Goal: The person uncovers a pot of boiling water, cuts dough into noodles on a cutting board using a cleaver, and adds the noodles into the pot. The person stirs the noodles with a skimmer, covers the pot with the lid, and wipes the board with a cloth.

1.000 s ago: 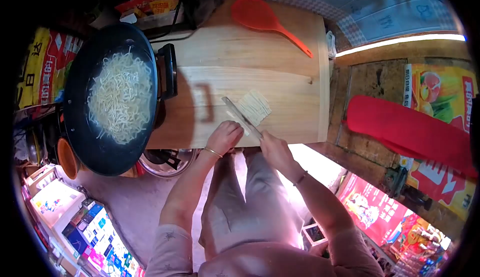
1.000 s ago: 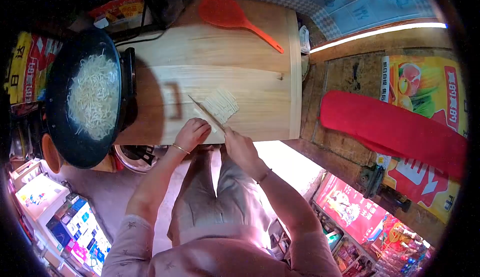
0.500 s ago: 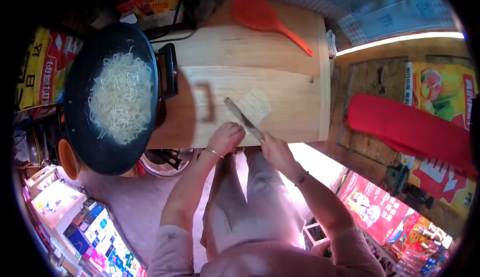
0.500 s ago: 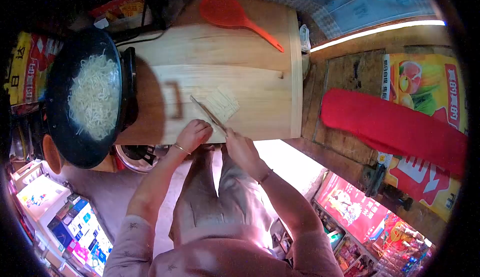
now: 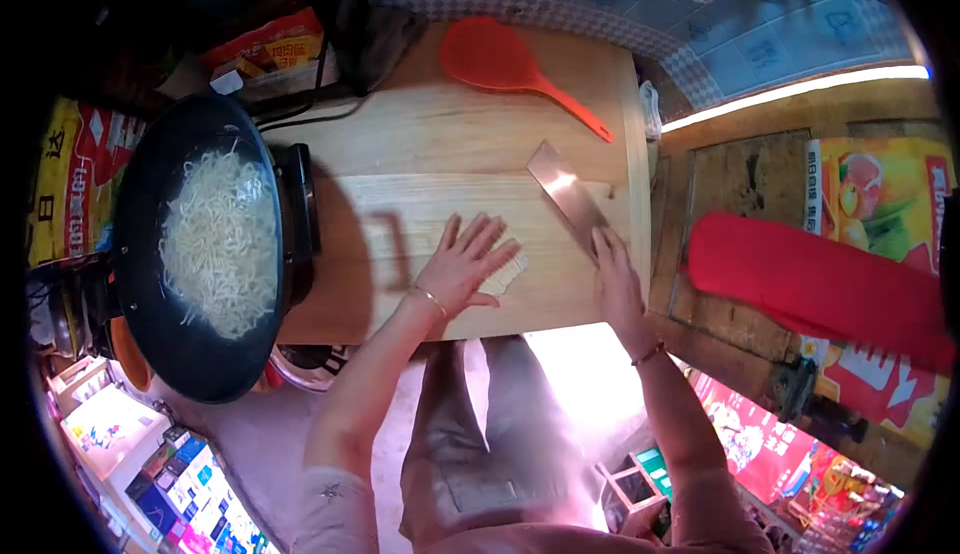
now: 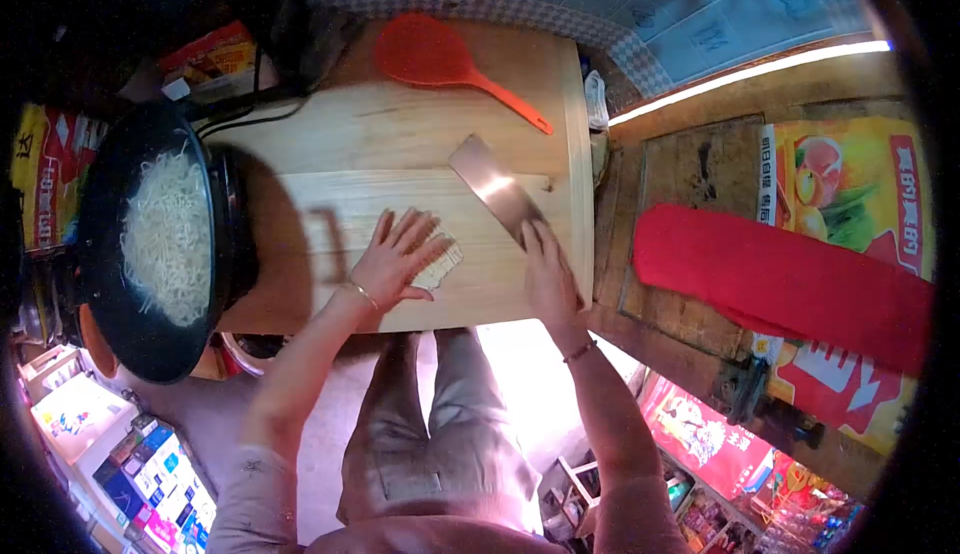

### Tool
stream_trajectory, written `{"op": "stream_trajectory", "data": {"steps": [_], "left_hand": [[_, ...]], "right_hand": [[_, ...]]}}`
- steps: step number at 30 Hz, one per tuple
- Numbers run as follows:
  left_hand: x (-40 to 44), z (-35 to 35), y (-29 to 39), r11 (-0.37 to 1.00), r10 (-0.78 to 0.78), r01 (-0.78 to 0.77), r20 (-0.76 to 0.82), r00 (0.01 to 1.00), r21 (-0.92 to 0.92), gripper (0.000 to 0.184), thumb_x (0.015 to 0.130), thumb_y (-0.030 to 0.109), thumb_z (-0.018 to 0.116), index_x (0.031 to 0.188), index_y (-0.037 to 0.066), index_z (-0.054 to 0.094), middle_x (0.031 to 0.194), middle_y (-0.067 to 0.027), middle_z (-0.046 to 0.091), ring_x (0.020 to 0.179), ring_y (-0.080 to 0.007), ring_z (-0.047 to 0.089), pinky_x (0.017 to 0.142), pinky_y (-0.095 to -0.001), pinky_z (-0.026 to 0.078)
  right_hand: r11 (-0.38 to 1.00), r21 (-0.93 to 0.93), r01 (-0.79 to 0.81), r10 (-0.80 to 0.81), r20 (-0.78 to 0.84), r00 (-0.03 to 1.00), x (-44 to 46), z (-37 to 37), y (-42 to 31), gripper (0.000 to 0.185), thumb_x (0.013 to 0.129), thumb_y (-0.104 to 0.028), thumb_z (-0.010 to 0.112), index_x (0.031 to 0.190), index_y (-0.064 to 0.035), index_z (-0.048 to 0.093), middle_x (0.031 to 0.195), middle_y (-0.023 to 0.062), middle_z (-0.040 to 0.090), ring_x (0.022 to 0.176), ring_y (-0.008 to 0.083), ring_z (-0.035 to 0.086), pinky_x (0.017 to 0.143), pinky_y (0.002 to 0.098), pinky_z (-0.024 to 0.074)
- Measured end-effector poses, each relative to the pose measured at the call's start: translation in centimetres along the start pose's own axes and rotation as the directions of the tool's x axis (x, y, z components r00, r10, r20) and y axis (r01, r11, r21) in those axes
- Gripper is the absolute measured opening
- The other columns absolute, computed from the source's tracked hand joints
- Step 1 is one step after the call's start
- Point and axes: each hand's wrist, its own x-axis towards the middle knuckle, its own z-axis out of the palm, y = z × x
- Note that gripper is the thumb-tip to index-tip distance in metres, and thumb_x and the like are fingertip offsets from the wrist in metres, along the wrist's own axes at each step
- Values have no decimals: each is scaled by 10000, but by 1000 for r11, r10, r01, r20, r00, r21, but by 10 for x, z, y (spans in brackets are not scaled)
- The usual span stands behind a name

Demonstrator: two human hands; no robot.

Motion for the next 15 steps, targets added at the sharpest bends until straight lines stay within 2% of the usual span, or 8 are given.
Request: {"op": "stream_trajectory", "data": {"steps": [4, 6, 8, 9, 10, 12, 13, 15], "left_hand": [[38, 6, -14, 987, 159, -159, -4, 987, 10, 766, 719, 476, 670, 1389, 235, 388, 1414, -152, 372, 1334, -351, 300, 1119, -511, 184], [39, 20, -17, 981, 192, -193, -108, 975, -1, 671, 735, 371, 693, 1332, 189, 450, 1277, -141, 498, 1229, -326, 417, 1071, -481, 278], [33, 29, -14, 996, -5, 3, -28, 1000, -90, 559, 758, 237, 672, 1278, 145, 488, 1155, -114, 549, 1122, -288, 488, 1000, -408, 357], [30, 26, -13, 974, -50, -4, -230, 972, -228, 480, 719, 82, 656, 1188, 92, 556, 1084, -102, 573, 1046, -290, 536, 937, -377, 410], [31, 23, -10, 975, -49, -3, -226, 973, -223, 480, 719, 82, 656, 1188, 92, 556, 1084, -102, 573, 1046, -290, 536, 937, -377, 410], [31, 18, -2, 669, -539, 136, -350, 767, -731, 443, 679, -17, 602, 1116, 53, 595, 1068, -114, 573, 1009, -295, 557, 921, -343, 434], [29, 19, -3, 474, -632, 61, -291, 718, -879, 434, 677, 10, 566, 1110, 37, 595, 1107, -136, 567, 1091, -311, 531, 1000, -380, 384], [14, 15, -10, 605, -542, 71, -346, 766, -793, 421, 697, 34, 565, 1117, 50, 598, 1149, -145, 554, 1138, -320, 506, 1039, -404, 337]], "right_hand": [[943, -332, 20, -19, 7, 1000, 20, 17, 49, 563, 787, 67, 491, 1331, -55, 409, 1326, 137, 411, 1164, 314, 488, 949, 370, 442], [935, -351, 39, -46, -11, 999, 23, 28, 63, 561, 786, 45, 505, 1327, -72, 417, 1313, 124, 421, 1129, 292, 501, 922, 350, 457], [938, -341, 60, -74, -27, 997, 22, 32, 70, 521, 781, 35, 518, 1289, -68, 463, 1290, 129, 444, 1086, 297, 517, 915, 377, 450], [941, -335, 58, -71, -26, 997, 22, 32, 71, 521, 781, 35, 518, 1289, -68, 463, 1290, 129, 444, 1086, 297, 517, 915, 377, 450], [948, -313, 55, -71, -40, 997, 24, 31, 72, 488, 784, 14, 539, 1263, -65, 487, 1271, 134, 462, 1077, 303, 516, 921, 391, 440], [957, -285, 55, -73, -53, 996, 25, 27, 65, 456, 787, -8, 559, 1237, -61, 511, 1252, 140, 480, 1068, 308, 515, 926, 406, 429], [981, -188, 42, -67, -130, 989, 25, 25, 50, 432, 789, -34, 578, 1217, -51, 523, 1245, 151, 490, 1088, 324, 503, 945, 421, 411], [996, -77, 37, -52, -203, 978, 31, 38, 29, 412, 791, -61, 596, 1197, -41, 536, 1237, 162, 499, 1109, 340, 492, 963, 436, 392]]}}
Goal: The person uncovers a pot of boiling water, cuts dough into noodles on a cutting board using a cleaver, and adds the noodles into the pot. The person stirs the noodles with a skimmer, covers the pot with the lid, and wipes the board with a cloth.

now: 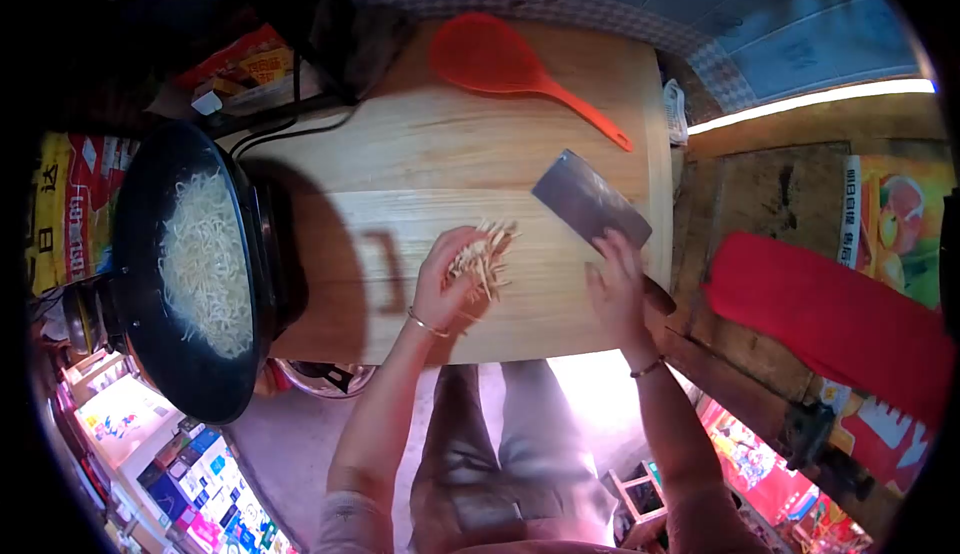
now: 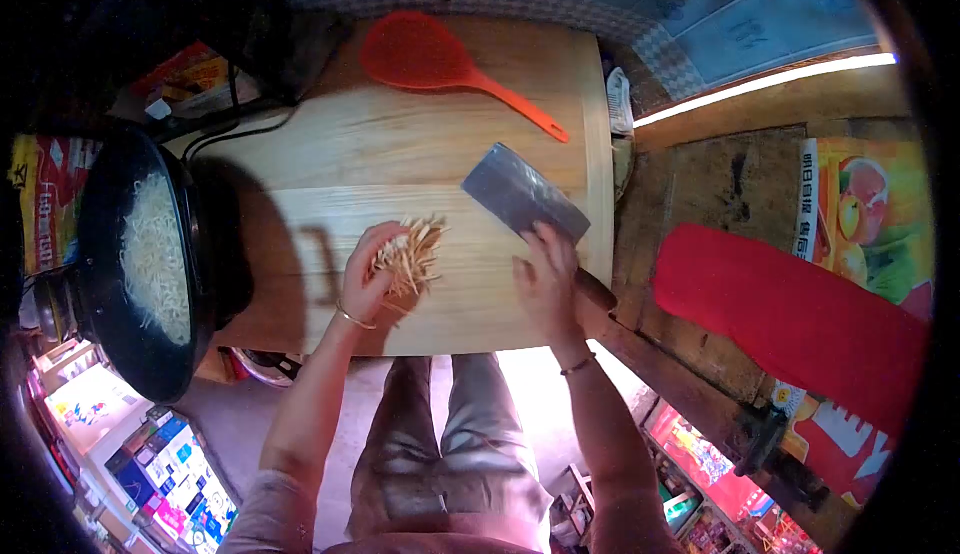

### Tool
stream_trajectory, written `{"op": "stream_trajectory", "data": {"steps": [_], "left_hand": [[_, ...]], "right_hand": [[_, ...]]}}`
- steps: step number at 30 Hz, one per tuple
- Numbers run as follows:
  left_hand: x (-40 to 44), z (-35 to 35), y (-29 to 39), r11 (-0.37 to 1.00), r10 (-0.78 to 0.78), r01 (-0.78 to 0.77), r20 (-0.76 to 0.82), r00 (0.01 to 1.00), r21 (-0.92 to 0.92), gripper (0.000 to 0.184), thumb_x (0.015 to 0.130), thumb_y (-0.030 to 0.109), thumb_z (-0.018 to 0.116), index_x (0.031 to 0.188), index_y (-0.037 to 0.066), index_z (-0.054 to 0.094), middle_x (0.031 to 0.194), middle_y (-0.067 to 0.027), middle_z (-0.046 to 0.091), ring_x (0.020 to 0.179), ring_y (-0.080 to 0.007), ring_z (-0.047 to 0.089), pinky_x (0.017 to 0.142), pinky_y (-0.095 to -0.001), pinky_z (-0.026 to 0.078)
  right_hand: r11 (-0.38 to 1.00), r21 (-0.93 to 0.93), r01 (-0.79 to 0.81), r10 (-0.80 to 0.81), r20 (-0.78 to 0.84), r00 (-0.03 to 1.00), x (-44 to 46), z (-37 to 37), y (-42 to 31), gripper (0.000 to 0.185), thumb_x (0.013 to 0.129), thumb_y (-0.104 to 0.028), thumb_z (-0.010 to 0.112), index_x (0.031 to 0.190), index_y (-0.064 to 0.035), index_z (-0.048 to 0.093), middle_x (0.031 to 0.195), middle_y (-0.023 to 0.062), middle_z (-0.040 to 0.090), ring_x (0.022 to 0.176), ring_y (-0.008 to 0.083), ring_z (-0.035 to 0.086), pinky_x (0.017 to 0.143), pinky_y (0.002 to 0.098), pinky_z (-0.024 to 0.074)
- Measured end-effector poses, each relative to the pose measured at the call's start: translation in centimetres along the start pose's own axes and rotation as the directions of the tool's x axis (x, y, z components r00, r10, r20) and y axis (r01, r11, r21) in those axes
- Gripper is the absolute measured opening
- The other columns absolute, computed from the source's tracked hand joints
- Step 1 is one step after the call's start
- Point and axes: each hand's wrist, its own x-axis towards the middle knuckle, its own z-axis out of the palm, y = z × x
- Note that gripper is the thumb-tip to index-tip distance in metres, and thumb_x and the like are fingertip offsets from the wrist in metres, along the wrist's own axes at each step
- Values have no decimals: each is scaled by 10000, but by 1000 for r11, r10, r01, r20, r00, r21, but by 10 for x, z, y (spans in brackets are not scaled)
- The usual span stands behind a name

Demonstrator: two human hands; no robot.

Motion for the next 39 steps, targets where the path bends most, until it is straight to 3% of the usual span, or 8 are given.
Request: {"op": "stream_trajectory", "data": {"steps": [7, 10, 13, 16, 19, 30, 33, 39], "left_hand": [[-31, 13, -17, 756, 74, 28, -128, 989, 654, 491, 943, 244, 393, 1329, -60, 401, 1370, -215, 427, 1299, -356, 375, 1112, -465, 202], [-9, 37, -14, 987, -129, 79, -408, 904, -136, 495, 978, 275, 338, 1359, -39, 368, 1400, -171, 399, 1303, -313, 374, 1099, -412, 250], [12, 49, -7, 561, -453, -119, -425, 783, -819, 501, 1012, 307, 282, 1389, -19, 336, 1429, -127, 371, 1306, -271, 373, 1086, -358, 298], [4, 54, 21, 400, -508, 3, -219, 833, -917, 499, 1016, 303, 301, 1433, 32, 269, 1479, -79, 289, 1335, -217, 322, 1104, -323, 273], [8, 70, 69, 299, -615, 119, -96, 783, -947, 504, 1006, 286, 289, 1469, 99, 222, 1491, -41, 296, 1360, -187, 294, 1132, -354, 226], [-15, 56, 7, 215, -528, 86, -42, 849, -973, 452, 1022, 220, 262, 1423, 12, 275, 1428, -126, 365, 1313, -209, 357, 1095, -318, 285], [-10, 23, 15, 901, -341, 208, -326, 882, -380, 445, 996, 200, 297, 1377, -23, 349, 1411, -166, 391, 1314, -272, 361, 1098, -360, 273], [11, 35, -13, 939, 57, 46, -286, 957, 340, 482, 992, 249, 275, 1365, -40, 373, 1416, -208, 385, 1332, -332, 339, 1094, -459, 240]], "right_hand": [[952, 231, 199, -230, 116, 966, 37, 65, -102, 446, 852, -165, 554, 1266, -15, 482, 1325, 197, 456, 1256, 351, 405, 1067, 433, 318], [708, 706, -15, -99, 121, 988, 28, 63, -130, 422, 853, -151, 541, 1260, -45, 512, 1337, 170, 462, 1259, 322, 419, 1068, 439, 315], [547, 789, -280, -53, 367, 929, 35, 42, -135, 396, 826, -99, 561, 1214, -25, 545, 1303, 166, 505, 1237, 316, 457, 1057, 419, 336], [636, 673, 378, -498, -16, 867, 52, 43, -118, 369, 816, -123, 538, 1173, -46, 590, 1280, 151, 534, 1260, 324, 436, 1069, 430, 325], [609, 793, -6, -202, 162, 966, 84, 29, -121, 361, 816, -109, 529, 1168, -62, 598, 1282, 152, 532, 1286, 311, 409, 1092, 470, 272], [466, 881, 84, -218, 23, 976, 58, 40, -138, 362, 939, -184, 410, 1253, -65, 543, 1389, 179, 399, 1366, 350, 272, 1130, 456, 166], [727, 627, 278, -461, 147, 875, 75, 49, -107, 377, 864, -179, 540, 1216, -43, 537, 1295, 160, 489, 1293, 334, 368, 1072, 498, 265], [796, 574, 192, -301, 99, 948, 83, 84, -111, 400, 894, -182, 495, 1255, -9, 498, 1318, 182, 478, 1268, 334, 404, 1081, 433, 290]]}}
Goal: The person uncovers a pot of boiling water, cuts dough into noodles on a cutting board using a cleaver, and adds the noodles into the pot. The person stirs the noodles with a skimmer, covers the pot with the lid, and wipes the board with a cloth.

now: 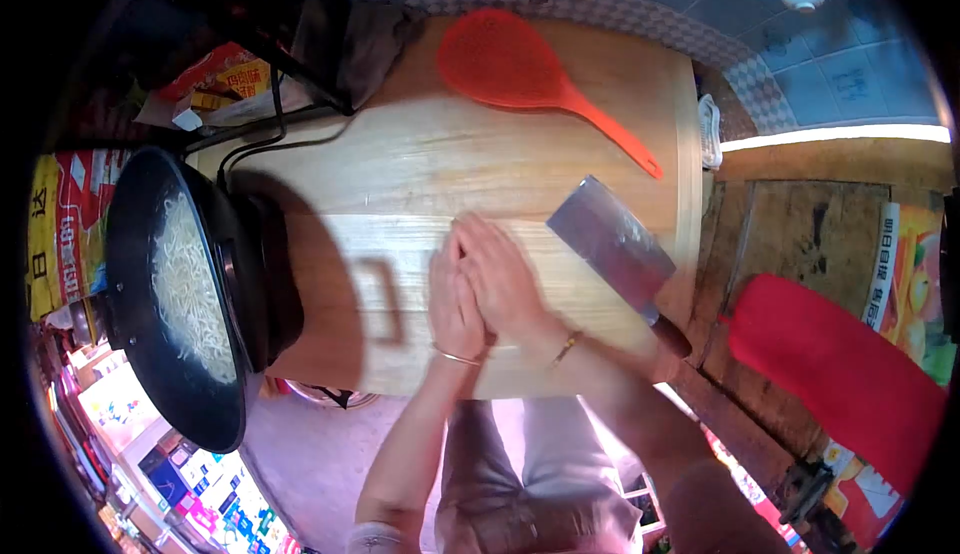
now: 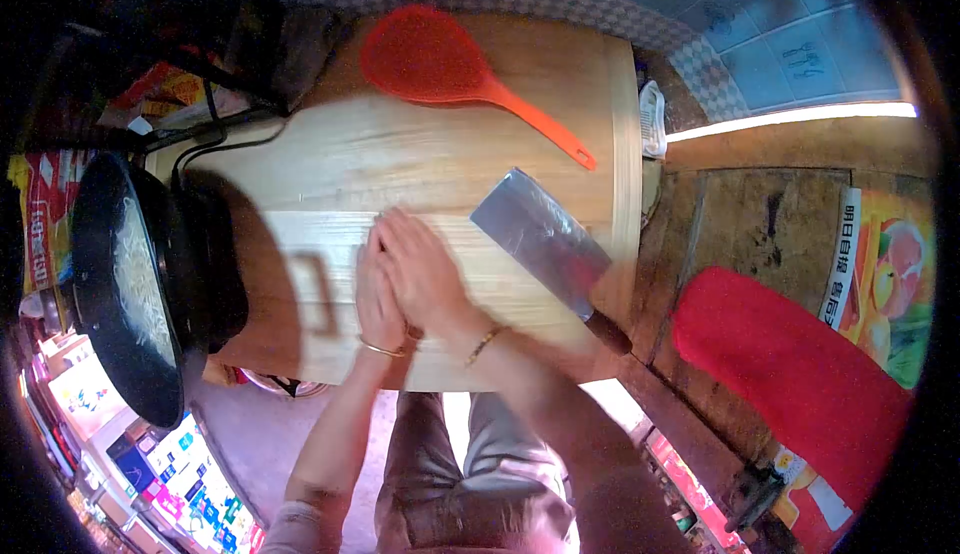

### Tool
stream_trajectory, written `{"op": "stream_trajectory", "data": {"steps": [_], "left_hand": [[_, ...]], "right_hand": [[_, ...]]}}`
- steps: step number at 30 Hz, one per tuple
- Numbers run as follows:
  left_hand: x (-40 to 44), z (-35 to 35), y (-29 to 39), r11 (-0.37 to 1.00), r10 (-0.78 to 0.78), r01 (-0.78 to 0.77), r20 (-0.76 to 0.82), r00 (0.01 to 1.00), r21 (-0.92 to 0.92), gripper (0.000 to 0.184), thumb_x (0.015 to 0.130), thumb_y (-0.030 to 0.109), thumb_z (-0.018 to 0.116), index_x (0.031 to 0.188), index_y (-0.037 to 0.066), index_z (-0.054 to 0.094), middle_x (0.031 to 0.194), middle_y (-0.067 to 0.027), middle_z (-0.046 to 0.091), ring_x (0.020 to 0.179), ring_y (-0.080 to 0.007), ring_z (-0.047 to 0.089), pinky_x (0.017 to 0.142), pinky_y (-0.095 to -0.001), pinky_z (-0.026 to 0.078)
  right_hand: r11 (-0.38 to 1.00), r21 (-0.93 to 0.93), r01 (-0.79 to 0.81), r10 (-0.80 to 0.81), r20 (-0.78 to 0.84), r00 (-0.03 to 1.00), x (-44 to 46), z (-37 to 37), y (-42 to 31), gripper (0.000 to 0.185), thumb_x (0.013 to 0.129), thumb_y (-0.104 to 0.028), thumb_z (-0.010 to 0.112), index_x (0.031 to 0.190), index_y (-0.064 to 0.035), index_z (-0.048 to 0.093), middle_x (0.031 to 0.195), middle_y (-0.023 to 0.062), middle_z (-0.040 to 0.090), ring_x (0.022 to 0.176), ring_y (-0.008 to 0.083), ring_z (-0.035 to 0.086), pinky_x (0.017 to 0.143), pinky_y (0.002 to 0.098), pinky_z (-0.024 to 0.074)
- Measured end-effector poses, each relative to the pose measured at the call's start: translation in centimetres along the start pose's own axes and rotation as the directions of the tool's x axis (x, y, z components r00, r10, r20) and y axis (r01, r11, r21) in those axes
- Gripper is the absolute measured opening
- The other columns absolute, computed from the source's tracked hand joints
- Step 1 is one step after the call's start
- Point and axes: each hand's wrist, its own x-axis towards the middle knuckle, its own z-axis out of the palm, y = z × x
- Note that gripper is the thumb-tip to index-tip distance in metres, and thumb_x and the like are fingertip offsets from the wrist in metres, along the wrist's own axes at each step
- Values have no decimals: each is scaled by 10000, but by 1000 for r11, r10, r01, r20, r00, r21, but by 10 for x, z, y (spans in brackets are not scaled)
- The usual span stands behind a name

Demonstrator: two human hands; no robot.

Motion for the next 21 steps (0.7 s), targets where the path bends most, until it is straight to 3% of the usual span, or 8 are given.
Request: {"op": "stream_trajectory", "data": {"steps": [4, 8, 12, 13, 15, 16, 18, 21], "left_hand": [[22, 12, -2, 406, -505, 108, -125, 854, -907, 517, 1002, 303, 299, 1432, 15, 278, 1459, -166, 318, 1352, -280, 306, 1120, -428, 244], [13, -5, 53, -46, -562, 255, 236, 793, -966, 512, 1012, 297, 267, 1458, 52, 213, 1499, -129, 252, 1358, -259, 297, 1134, -388, 230], [12, -14, 77, -34, -596, 354, 304, 743, -934, 501, 1008, 256, 245, 1466, 56, 203, 1512, -145, 222, 1388, -272, 232, 1147, -384, 188], [5, 9, 68, -362, -401, -79, 79, 913, -929, 493, 1012, 244, 236, 1469, 63, 195, 1525, -136, 188, 1399, -260, 205, 1150, -376, 171], [-4, 12, 48, -268, -348, -85, 14, 937, -960, 489, 1019, 249, 225, 1473, 72, 187, 1541, -113, 149, 1411, -239, 177, 1153, -368, 152], [8, -15, 56, 176, -509, 334, 206, 836, -926, 492, 1021, 265, 224, 1473, 74, 188, 1543, -99, 144, 1412, -229, 176, 1153, -367, 151], [6, -15, 73, 230, -489, 352, 205, 848, -907, 492, 1023, 281, 227, 1469, 75, 204, 1538, -88, 164, 1407, -219, 189, 1151, -366, 164], [18, -23, 52, 120, -534, 332, 221, 816, -936, 498, 1015, 344, 279, 1421, 56, 296, 1453, -97, 315, 1342, -211, 314, 1112, -384, 267]], "right_hand": [[939, 337, -72, 49, 77, 996, -4, -12, -47, 396, 889, -127, 490, 1257, 20, 493, 1327, 192, 479, 1260, 329, 434, 1051, 397, 352], [963, 257, 79, -119, 142, 983, 5, -18, -34, 355, 879, -113, 486, 1218, -27, 550, 1346, 139, 482, 1270, 300, 433, 1061, 374, 350], [972, 212, -107, 94, 72, 993, 12, -37, -61, 326, 892, -151, 484, 1189, -64, 588, 1364, 144, 466, 1316, 308, 373, 1084, 416, 301], [978, 206, -24, 21, 15, 1000, -3, -33, -70, 330, 892, -158, 486, 1193, -62, 583, 1360, 153, 468, 1313, 316, 372, 1085, 423, 294], [982, 180, 58, -69, 55, 996, -11, -29, -61, 340, 893, -135, 478, 1212, -51, 561, 1371, 172, 444, 1308, 335, 366, 1087, 418, 286], [981, 182, 61, -71, 49, 996, 3, -26, -52, 340, 893, -135, 478, 1212, -51, 561, 1371, 172, 444, 1308, 335, 366, 1087, 418, 286], [867, 475, -152, 215, -81, 973, 20, -21, -41, 342, 906, -117, 454, 1226, -40, 547, 1395, 175, 404, 1327, 355, 329, 1090, 407, 280], [940, 340, 14, -30, 42, 999, -10, -19, -60, 448, 913, -197, 481, 1311, -2, 418, 1435, 209, 322, 1349, 371, 279, 1111, 459, 222]]}}
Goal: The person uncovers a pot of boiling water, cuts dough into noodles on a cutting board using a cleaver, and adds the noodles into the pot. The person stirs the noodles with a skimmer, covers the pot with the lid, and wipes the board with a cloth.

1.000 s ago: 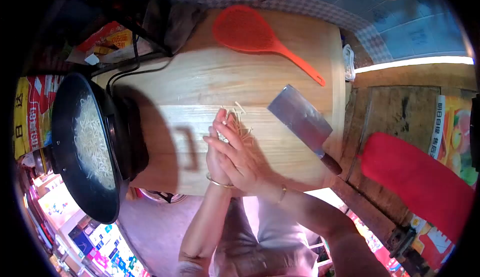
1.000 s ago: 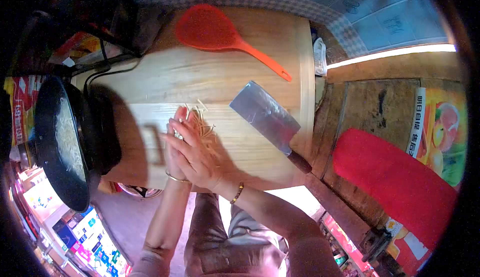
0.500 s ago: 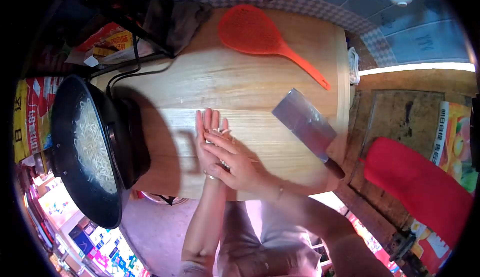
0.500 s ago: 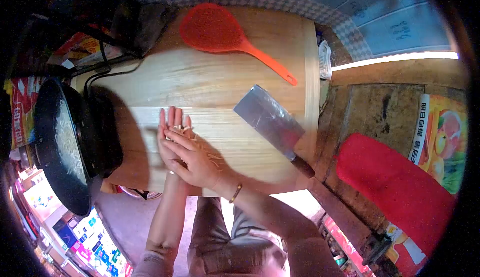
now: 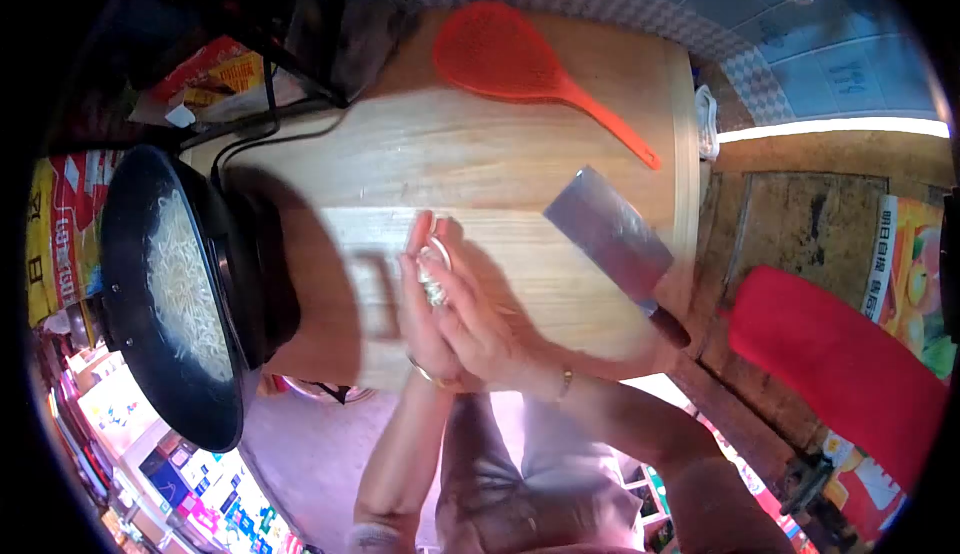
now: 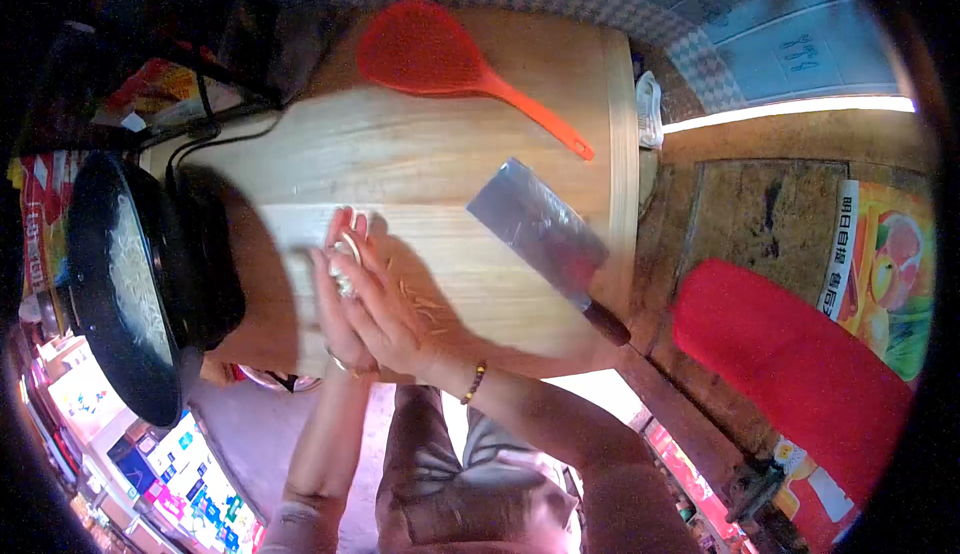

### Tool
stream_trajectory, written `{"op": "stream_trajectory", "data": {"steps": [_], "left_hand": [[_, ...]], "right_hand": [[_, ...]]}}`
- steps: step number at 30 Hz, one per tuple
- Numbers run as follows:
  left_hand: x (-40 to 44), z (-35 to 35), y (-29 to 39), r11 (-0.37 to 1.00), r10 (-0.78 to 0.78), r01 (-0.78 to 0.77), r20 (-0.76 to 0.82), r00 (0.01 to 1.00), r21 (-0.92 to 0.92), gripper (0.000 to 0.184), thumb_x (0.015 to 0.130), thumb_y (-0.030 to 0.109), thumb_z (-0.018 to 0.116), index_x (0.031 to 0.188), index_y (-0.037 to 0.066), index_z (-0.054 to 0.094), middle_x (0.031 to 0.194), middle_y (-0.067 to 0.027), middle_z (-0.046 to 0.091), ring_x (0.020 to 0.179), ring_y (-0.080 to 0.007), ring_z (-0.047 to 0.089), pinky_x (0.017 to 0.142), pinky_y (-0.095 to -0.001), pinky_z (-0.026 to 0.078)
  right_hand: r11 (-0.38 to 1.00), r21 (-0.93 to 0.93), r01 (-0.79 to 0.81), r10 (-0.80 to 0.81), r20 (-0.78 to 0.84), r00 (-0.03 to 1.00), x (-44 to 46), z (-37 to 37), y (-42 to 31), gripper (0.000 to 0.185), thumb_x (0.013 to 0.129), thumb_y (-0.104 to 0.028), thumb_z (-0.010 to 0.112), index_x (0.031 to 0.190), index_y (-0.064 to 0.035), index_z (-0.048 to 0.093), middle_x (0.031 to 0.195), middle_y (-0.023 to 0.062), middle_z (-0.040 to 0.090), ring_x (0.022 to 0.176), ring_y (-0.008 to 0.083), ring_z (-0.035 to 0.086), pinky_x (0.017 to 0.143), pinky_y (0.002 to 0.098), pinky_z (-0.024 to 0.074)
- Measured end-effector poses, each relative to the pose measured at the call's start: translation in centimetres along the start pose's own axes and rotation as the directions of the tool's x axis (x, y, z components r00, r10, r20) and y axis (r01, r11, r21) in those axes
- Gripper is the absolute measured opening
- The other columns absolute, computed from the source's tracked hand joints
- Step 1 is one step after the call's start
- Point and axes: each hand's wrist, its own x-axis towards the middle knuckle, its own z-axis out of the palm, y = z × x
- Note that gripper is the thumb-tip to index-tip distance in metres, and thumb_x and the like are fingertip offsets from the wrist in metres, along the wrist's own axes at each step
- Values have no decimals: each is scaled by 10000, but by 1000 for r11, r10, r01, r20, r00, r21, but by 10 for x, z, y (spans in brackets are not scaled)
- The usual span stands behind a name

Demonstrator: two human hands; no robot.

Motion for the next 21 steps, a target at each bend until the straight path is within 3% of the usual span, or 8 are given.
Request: {"op": "stream_trajectory", "data": {"steps": [5, 7, 11, 13, 14, 17, 18, 21], "left_hand": [[6, -57, -1, 994, -15, 30, -131, 991, 108, 252, 950, 175, 505, 1116, -6, 564, 1098, -129, 609, 1037, -230, 579, 896, -362, 482], [0, -76, 6, 327, 352, -311, 190, 916, 892, 237, 935, 114, 505, 1116, -25, 566, 1135, -149, 593, 1098, -248, 556, 932, -372, 448], [-14, -66, -17, -166, 299, -494, 521, 799, 853, 305, 944, 133, 477, 1187, -41, 538, 1210, -172, 561, 1175, -275, 512, 989, -372, 392], [-16, -58, -34, 361, 384, -397, 254, 888, 844, 421, 969, 200, 424, 1318, -35, 441, 1318, -176, 490, 1268, -290, 431, 1053, -373, 323], [-11, -58, -32, 355, 387, -401, 258, 885, 844, 421, 969, 200, 424, 1318, -35, 441, 1318, -176, 490, 1268, -290, 431, 1053, -373, 323], [10, -54, -26, 951, 268, -279, 94, 959, 133, 552, 997, 265, 362, 1469, 44, 179, 1492, -143, 260, 1352, -271, 297, 1126, -370, 235], [5, -48, -24, 976, 217, -217, 29, 976, -10, 536, 1000, 249, 343, 1473, 63, 173, 1503, -129, 242, 1362, -270, 279, 1130, -370, 230], [-33, -6, -23, 990, -110, 107, -34, 993, -90, 514, 1011, 252, 282, 1486, 112, 141, 1525, -90, 199, 1384, -272, 241, 1135, -399, 216]], "right_hand": [[904, -398, 154, -35, 289, 957, -37, -40, 27, 736, 824, -488, 600, 1331, 10, 409, 1426, 194, 340, 1352, 347, 285, 1108, 490, 202], [688, -712, 139, 186, 358, 915, -63, -38, 40, 865, 754, -589, 620, 1326, 24, 409, 1430, 181, 345, 1359, 324, 277, 1114, 471, 183], [621, -774, 125, 86, 226, 970, -32, -2, 54, 616, 883, -356, 542, 1327, 44, 391, 1393, 190, 398, 1336, 296, 329, 1114, 422, 232], [987, -23, -160, 159, -38, 987, -17, 25, 43, 497, 896, -157, 510, 1356, -20, 380, 1387, 202, 391, 1318, 320, 356, 1101, 413, 282], [985, 41, -170, 172, -71, 983, -12, 32, 39, 453, 901, -138, 494, 1333, -27, 413, 1377, 201, 405, 1312, 329, 363, 1096, 401, 293], [998, -63, -16, 15, -13, 1000, -13, 24, 12, 384, 915, -109, 450, 1289, -26, 468, 1365, 195, 427, 1308, 332, 373, 1084, 373, 315], [965, -209, 157, -139, 100, 985, -17, 20, 8, 360, 924, -100, 421, 1268, -19, 491, 1364, 189, 434, 1309, 326, 375, 1077, 356, 326], [998, -68, 2, 3, 77, 997, 7, -1, 35, 387, 924, -168, 435, 1284, -35, 488, 1391, 195, 400, 1331, 362, 323, 1103, 440, 273]]}}
